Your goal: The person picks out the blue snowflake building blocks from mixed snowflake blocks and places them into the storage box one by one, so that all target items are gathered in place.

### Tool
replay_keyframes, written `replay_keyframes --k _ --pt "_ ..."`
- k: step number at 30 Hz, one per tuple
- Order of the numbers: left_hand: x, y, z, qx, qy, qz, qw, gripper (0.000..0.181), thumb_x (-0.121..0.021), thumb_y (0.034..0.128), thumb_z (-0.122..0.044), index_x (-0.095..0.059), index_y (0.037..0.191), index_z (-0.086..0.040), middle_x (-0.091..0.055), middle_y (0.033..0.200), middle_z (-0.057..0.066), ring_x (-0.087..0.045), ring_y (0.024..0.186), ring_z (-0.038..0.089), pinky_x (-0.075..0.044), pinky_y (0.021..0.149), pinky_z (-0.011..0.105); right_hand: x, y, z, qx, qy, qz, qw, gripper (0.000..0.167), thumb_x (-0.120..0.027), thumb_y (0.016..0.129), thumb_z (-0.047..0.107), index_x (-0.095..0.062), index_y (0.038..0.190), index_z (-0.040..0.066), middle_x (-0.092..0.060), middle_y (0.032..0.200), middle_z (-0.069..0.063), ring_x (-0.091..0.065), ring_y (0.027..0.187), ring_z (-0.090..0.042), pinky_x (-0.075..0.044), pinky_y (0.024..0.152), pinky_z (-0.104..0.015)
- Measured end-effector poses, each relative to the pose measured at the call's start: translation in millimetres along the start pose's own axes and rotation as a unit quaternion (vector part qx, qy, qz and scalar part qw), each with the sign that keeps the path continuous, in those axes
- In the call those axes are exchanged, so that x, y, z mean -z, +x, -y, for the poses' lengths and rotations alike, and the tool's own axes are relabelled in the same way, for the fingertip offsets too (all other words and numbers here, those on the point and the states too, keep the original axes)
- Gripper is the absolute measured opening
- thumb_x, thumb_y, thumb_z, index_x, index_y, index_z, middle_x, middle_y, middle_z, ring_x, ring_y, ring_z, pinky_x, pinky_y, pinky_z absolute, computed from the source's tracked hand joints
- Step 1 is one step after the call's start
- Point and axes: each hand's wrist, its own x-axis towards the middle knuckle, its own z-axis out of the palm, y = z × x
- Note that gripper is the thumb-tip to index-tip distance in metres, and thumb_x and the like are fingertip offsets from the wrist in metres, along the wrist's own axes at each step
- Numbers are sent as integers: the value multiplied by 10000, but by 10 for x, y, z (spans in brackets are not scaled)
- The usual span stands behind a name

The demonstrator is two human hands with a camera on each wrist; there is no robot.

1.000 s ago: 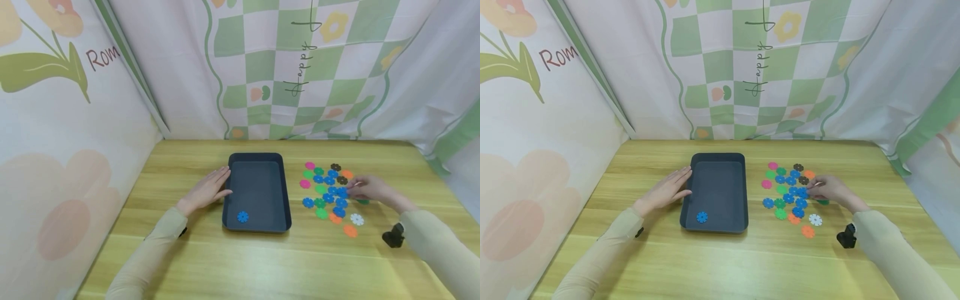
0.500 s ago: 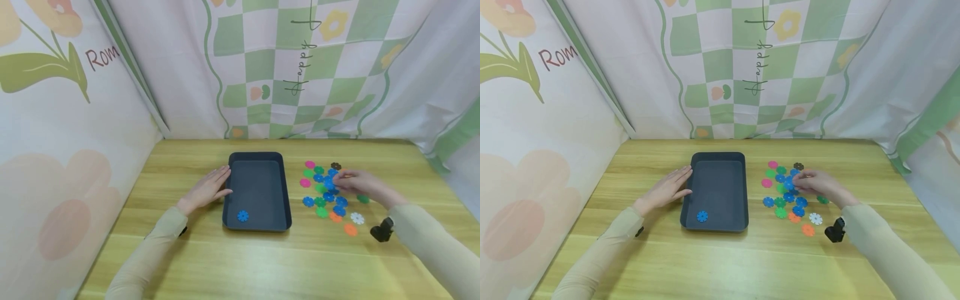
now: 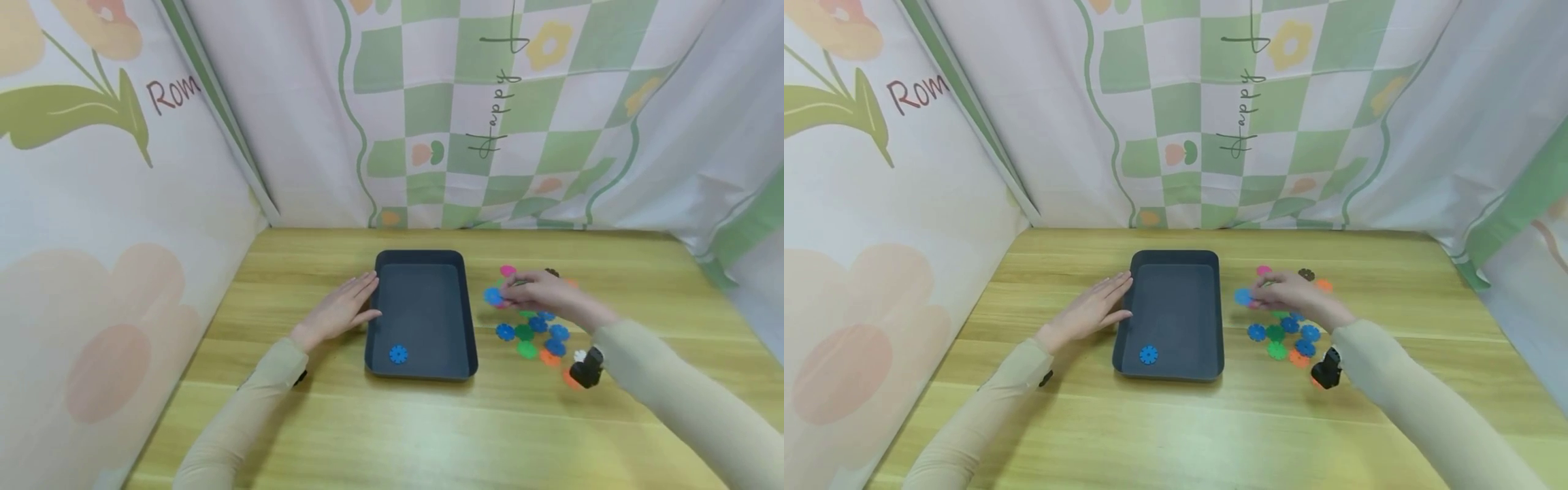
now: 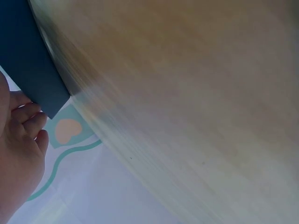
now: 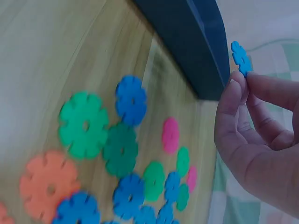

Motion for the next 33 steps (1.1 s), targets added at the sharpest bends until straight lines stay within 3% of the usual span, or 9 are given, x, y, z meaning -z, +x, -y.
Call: replay_keyframes --k 8,15,20,26,33 --pt "0 -3 3 16 4 57 10000 718 -441 1032 -495 -288 1552 -24 -265 1635 147 -277 1522 280 -256 1260 423 -377 276 278 92 -242 274 9993 318 -572 1010 192 -573 1212 -54 -696 1033 -77 -697 946 -138 -590 938 -355" --pt "0 -5 8 48 -50 76 9999 717 -435 1033 -499 -282 1556 -33 -260 1640 137 -270 1526 272 -252 1262 420 -633 506 430 49 -366 380 9986 266 -557 997 90 -603 1181 -96 -681 873 -8 -669 806 -74 -597 806 -221" --pt "5 1 9 77 -69 121 9999 717 -426 1036 -502 -270 1561 -39 -249 1644 132 -259 1530 269 -249 1264 421 -748 549 535 41 -520 331 9981 252 -579 984 84 -627 1150 -99 -700 855 -23 -677 793 -78 -611 813 -248" --pt "7 4 6 105 -83 144 9998 717 -427 1036 -501 -274 1560 -36 -248 1644 135 -259 1530 273 -251 1263 426 -966 612 563 -51 -291 460 9985 226 -603 954 51 -638 1107 -112 -699 816 -39 -675 758 -89 -616 799 -267" --pt "10 16 -4 141 -99 150 9997 716 -419 1037 -508 -276 1561 -41 -245 1647 129 -255 1533 269 -243 1266 421 -1222 686 510 -208 -400 477 9978 168 -630 921 38 -683 1025 -83 -706 759 -37 -670 689 -82 -616 735 -255"
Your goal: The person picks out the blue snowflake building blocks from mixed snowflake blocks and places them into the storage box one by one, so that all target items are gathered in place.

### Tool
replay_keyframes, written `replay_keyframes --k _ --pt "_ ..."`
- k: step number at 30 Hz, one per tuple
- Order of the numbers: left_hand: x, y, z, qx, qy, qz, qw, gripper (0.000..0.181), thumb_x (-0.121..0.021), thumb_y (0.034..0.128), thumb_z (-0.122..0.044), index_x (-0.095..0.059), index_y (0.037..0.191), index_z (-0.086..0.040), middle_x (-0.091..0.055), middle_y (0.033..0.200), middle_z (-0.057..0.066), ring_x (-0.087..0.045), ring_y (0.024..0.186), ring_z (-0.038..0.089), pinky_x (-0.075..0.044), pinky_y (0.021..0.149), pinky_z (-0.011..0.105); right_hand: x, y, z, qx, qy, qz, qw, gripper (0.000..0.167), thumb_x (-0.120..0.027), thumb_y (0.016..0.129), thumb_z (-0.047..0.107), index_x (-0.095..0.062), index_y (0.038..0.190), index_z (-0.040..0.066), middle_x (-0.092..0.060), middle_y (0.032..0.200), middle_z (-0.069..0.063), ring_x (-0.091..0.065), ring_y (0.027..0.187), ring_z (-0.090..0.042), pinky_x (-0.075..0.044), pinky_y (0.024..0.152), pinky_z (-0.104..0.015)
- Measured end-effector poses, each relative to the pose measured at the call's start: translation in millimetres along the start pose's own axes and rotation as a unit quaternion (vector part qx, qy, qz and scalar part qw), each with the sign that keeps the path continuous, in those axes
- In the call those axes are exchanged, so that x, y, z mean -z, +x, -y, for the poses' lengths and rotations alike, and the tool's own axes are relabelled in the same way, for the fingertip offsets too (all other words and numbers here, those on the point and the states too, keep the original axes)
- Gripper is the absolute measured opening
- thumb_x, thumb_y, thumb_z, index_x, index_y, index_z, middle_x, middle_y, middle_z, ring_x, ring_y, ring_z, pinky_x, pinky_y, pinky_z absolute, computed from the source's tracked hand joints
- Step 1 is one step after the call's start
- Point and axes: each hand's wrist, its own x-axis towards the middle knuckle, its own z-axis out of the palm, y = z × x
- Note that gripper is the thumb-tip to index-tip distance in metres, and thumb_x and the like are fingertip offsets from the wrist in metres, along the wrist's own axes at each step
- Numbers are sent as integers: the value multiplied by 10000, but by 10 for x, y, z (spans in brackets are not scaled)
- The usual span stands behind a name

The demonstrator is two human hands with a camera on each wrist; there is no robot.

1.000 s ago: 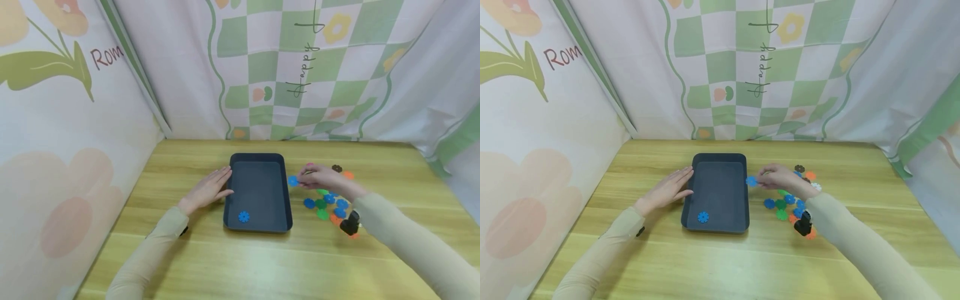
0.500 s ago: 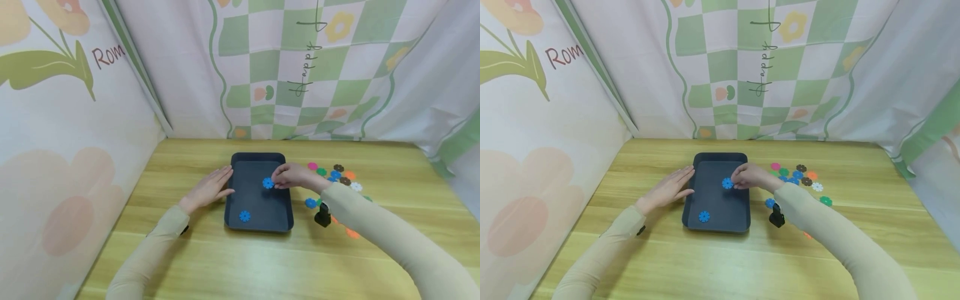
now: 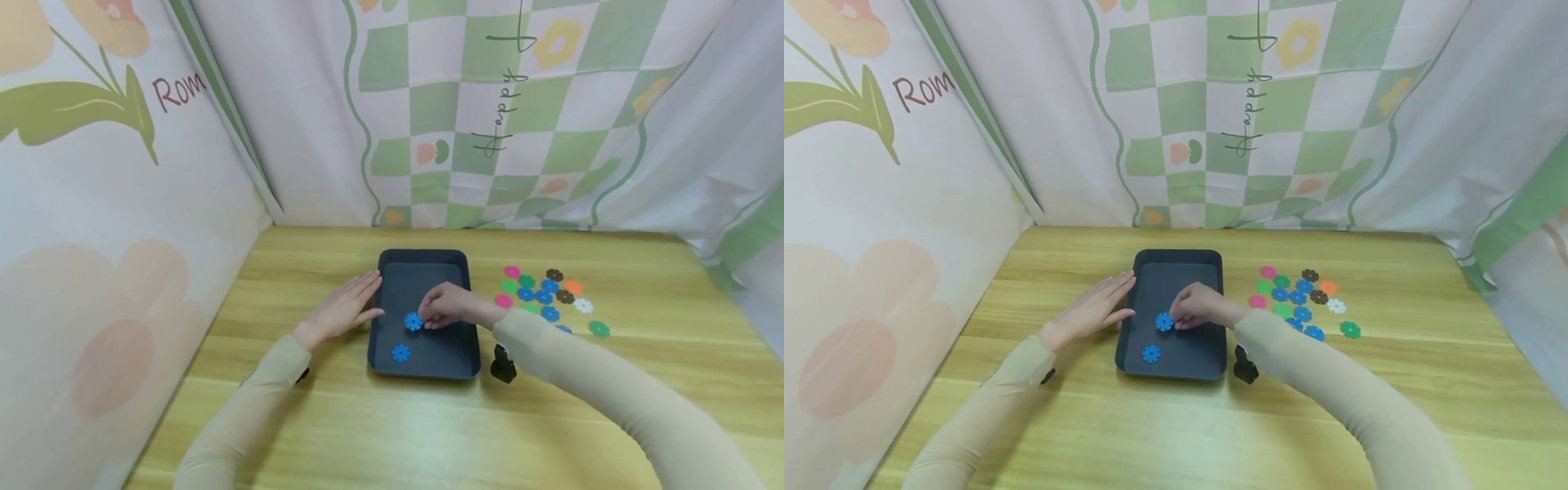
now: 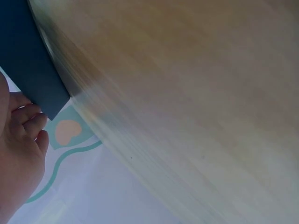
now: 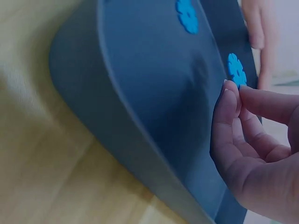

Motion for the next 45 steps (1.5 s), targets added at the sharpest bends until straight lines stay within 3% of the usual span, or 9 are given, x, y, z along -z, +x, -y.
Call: replay_keyframes --k 12,27,37,45 --pt "9 8 -10 20 -42 39 10000 709 -423 1038 -499 -286 1559 -38 -250 1646 127 -251 1534 261 -234 1270 413 -234 77 37 -342 -216 -207 9990 125 -662 918 67 -722 958 -34 -699 735 -35 -676 660 -86 -632 745 -291" --pt "15 -5 -14 -36 -120 -90 9999 704 -457 1034 -474 -300 1550 -20 -273 1634 152 -283 1521 284 -270 1254 440 -315 71 46 -317 -699 -462 9960 114 -692 904 93 -756 925 1 -743 808 -79 -692 672 -105 -633 726 -291" --pt "16 -3 -5 52 -165 53 9998 714 -437 1037 -487 -268 1563 -35 -240 1648 137 -251 1534 269 -233 1269 416 -311 47 62 -274 -910 -524 9941 105 -700 897 88 -762 902 4 -751 808 -92 -714 687 -124 -635 715 -296" --pt "-2 -6 0 40 -20 49 10000 718 -426 1037 -499 -267 1565 -38 -243 1647 135 -253 1533 270 -245 1265 417 -175 -30 60 -15 -840 -508 9952 119 -704 890 96 -769 932 5 -760 838 -81 -724 721 -118 -637 739 -306"
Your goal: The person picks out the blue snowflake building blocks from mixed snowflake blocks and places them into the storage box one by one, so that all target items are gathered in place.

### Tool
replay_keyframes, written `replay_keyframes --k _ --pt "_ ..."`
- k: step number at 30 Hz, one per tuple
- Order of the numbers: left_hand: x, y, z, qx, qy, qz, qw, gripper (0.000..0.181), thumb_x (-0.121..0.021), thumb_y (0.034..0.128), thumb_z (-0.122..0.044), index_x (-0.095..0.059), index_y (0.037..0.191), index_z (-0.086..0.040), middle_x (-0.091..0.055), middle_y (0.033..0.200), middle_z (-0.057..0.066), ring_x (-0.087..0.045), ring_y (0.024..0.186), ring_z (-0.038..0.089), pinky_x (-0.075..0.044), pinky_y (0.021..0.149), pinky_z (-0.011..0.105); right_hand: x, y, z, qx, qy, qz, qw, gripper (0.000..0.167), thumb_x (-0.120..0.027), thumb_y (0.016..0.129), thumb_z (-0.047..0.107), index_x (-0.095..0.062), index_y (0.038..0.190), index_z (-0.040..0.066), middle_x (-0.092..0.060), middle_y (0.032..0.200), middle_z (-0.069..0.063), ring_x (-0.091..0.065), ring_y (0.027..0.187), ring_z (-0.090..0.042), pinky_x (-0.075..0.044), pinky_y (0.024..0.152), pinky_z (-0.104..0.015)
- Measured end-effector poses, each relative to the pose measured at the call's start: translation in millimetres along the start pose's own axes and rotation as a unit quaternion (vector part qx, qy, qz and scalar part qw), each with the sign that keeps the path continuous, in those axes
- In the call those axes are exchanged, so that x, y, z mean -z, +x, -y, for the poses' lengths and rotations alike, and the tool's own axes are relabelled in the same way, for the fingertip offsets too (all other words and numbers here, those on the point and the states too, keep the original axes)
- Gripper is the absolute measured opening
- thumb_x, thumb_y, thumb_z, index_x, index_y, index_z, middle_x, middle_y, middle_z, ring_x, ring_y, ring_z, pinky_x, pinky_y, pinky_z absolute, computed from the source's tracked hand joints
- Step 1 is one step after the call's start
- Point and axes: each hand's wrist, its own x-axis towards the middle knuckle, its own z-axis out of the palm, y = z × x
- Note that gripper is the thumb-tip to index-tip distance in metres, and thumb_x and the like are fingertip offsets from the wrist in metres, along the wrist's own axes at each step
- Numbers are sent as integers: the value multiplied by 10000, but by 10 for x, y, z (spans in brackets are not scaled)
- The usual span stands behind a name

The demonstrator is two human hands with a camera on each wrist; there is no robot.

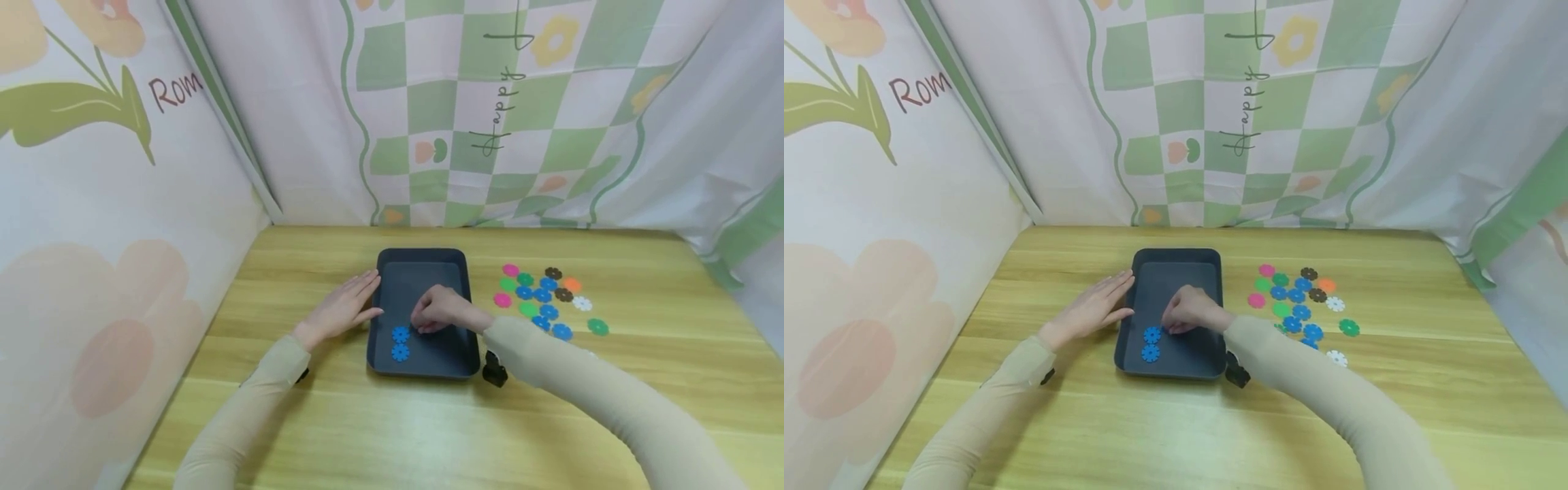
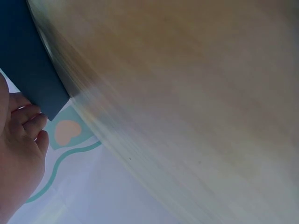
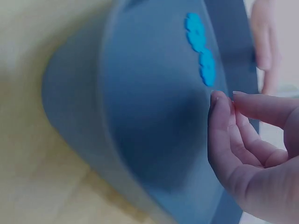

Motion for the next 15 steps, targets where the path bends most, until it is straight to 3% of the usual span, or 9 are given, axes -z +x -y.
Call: replay_keyframes --k 8,15 --pt "-27 3 3 -19 126 -25 9999 720 -423 1036 -503 -268 1563 -37 -248 1645 134 -261 1530 269 -257 1260 420 362 -126 -57 515 380 50 9979 217 -646 929 73 -703 1054 -95 -751 925 -162 -710 770 -115 -628 842 -384" --pt "-13 0 -4 -17 75 -37 10000 721 -424 1036 -502 -276 1559 -29 -250 1642 142 -263 1528 272 -260 1258 426 712 -317 -120 481 453 -101 9978 279 -614 976 127 -635 1164 -78 -717 1016 -135 -708 895 -153 -604 919 -377"
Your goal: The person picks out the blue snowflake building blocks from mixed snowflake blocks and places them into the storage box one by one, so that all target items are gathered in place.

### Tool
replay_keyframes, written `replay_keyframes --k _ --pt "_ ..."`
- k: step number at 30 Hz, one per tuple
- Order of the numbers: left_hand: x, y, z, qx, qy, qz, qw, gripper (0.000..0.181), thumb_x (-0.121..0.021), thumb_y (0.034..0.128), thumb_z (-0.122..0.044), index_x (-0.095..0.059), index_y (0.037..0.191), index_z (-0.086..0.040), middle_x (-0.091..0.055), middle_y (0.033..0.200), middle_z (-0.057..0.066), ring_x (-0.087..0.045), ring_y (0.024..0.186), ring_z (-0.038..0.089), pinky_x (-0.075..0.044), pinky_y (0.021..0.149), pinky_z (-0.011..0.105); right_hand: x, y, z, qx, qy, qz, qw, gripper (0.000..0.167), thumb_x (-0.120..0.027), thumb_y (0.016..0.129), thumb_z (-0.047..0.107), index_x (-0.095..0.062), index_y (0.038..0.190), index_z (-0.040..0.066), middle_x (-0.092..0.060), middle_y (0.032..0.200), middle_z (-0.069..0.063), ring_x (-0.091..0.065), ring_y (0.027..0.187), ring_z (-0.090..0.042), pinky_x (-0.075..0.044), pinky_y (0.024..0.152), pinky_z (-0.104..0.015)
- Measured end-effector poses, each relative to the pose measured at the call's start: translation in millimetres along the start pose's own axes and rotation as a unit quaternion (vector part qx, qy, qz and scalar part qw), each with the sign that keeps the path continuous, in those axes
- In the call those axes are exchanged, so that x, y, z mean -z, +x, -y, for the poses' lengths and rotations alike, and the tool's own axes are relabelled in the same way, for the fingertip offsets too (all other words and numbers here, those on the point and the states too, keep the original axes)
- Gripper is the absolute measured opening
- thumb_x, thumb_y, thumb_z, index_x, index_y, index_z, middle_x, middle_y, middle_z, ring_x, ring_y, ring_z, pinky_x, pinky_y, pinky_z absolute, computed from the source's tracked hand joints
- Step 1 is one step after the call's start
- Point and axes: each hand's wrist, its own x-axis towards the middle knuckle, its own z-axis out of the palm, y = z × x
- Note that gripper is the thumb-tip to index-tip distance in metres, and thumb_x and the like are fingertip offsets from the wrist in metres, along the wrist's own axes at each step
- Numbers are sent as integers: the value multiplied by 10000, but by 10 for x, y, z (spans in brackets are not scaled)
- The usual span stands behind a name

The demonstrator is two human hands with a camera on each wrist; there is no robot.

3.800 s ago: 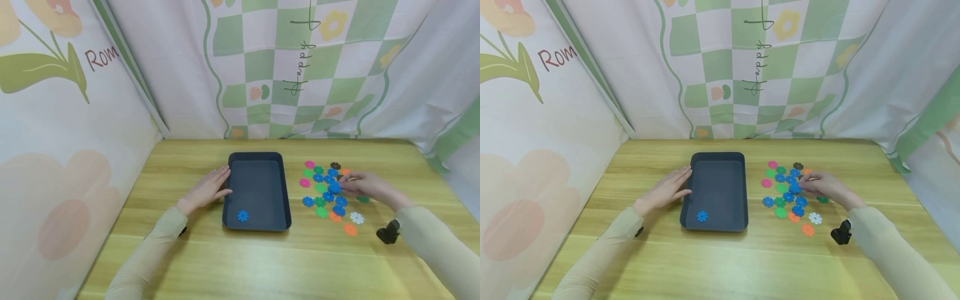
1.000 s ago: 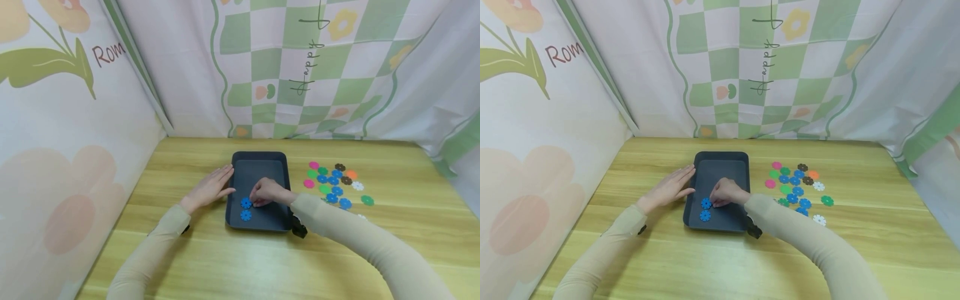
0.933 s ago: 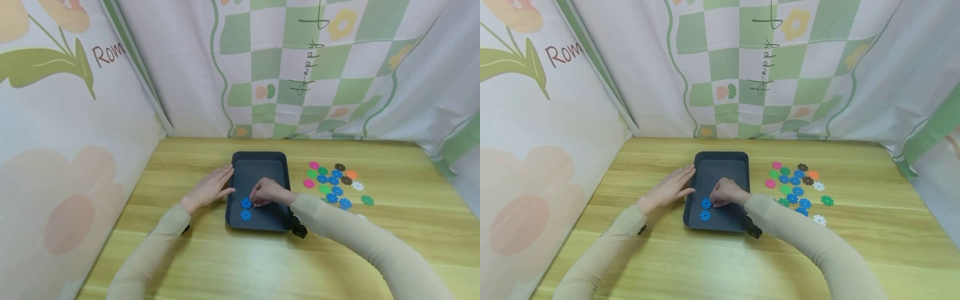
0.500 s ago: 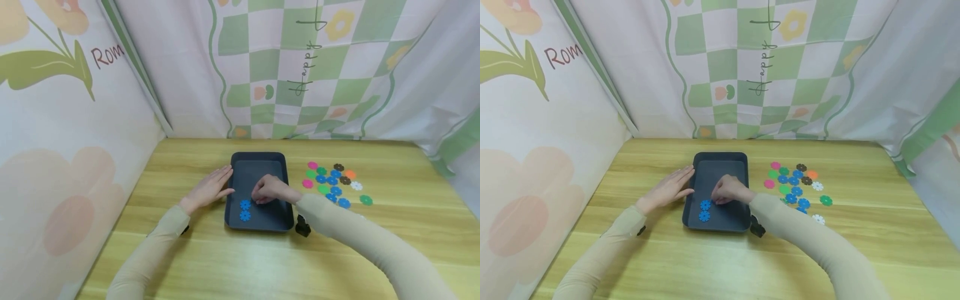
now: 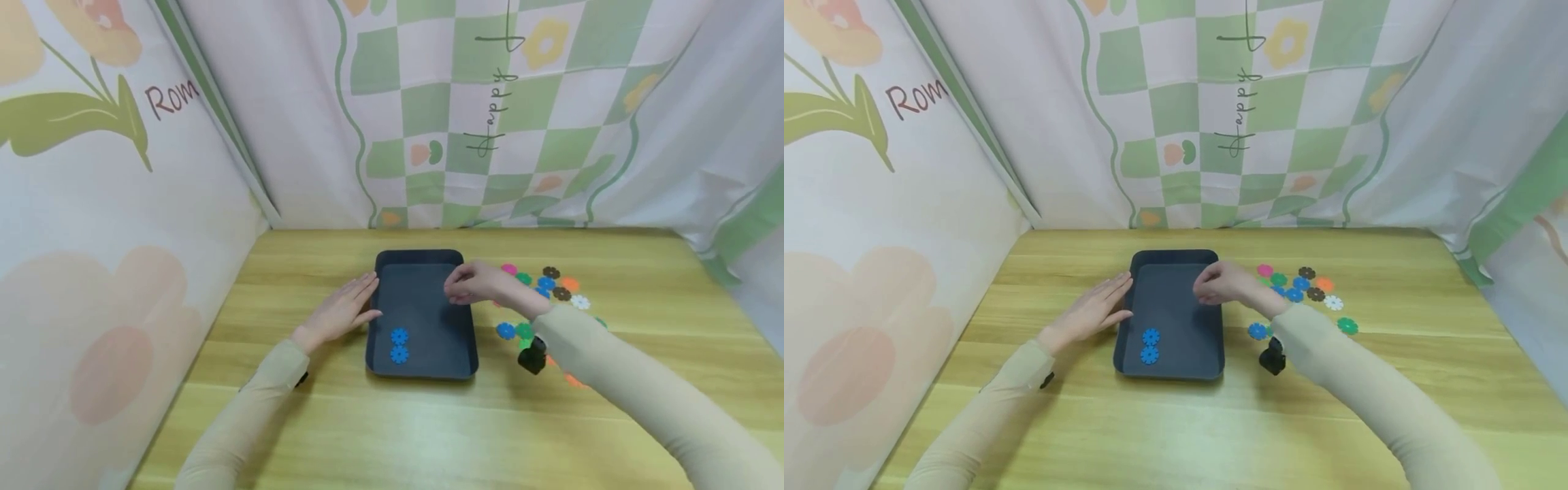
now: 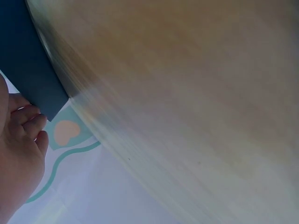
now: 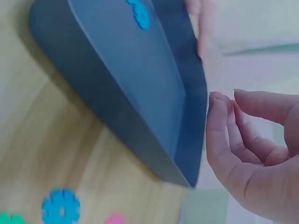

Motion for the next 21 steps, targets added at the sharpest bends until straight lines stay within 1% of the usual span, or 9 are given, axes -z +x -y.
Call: replay_keyframes --k 2,6,9,14,15,18,21 --pt "4 5 -4 -11 -4 5 10000 720 -424 1037 -500 -276 1558 -26 -249 1642 144 -263 1528 273 -257 1259 423 101 -64 -46 -44 65 -92 9999 307 -614 980 141 -615 1194 -78 -704 1070 -162 -711 932 -166 -601 925 -363" --pt "7 7 -15 -36 -55 -18 10000 710 -444 1037 -475 -285 1552 -13 -256 1638 156 -269 1526 282 -262 1257 434 276 -198 -187 -108 -24 -265 9996 381 -605 993 194 -576 1255 -80 -673 1171 -204 -711 993 -172 -598 929 -357" --pt "10 -9 -18 -25 -84 -44 10000 705 -457 1036 -462 -291 1550 -8 -262 1635 162 -273 1524 286 -267 1254 444 382 -281 -310 -211 -37 -378 9991 408 -603 995 217 -556 1270 -80 -673 1179 -184 -712 1002 -157 -592 944 -379" --pt "10 -20 -19 1 -80 -32 10000 710 -441 1037 -478 -284 1554 -18 -257 1638 152 -267 1527 280 -264 1256 440 550 -380 -593 -329 22 -616 9976 406 -614 985 192 -551 1242 -115 -695 1117 -131 -708 934 -95 -609 873 -302" --pt "10 -22 -19 1 -82 -36 10000 711 -437 1037 -483 -282 1555 -21 -256 1638 149 -266 1527 278 -264 1256 439 583 -401 -650 -351 -42 -642 9973 406 -611 987 194 -550 1237 -120 -697 1107 -123 -702 920 -82 -609 858 -285" --pt "11 -22 -17 -37 -77 -97 9999 710 -436 1037 -487 -289 1553 -21 -267 1634 151 -278 1522 280 -273 1251 440 672 -481 -801 -471 -212 -660 9965 427 -595 998 207 -537 1255 -129 -691 1116 -123 -683 904 -49 -607 833 -266" --pt "7 -19 -13 -55 -63 -127 9999 711 -436 1035 -491 -293 1552 -26 -271 1633 146 -282 1521 274 -276 1250 433 735 -566 -930 -569 -230 -660 9959 443 -580 1007 202 -512 1276 -143 -685 1128 -135 -679 898 -31 -607 834 -258"
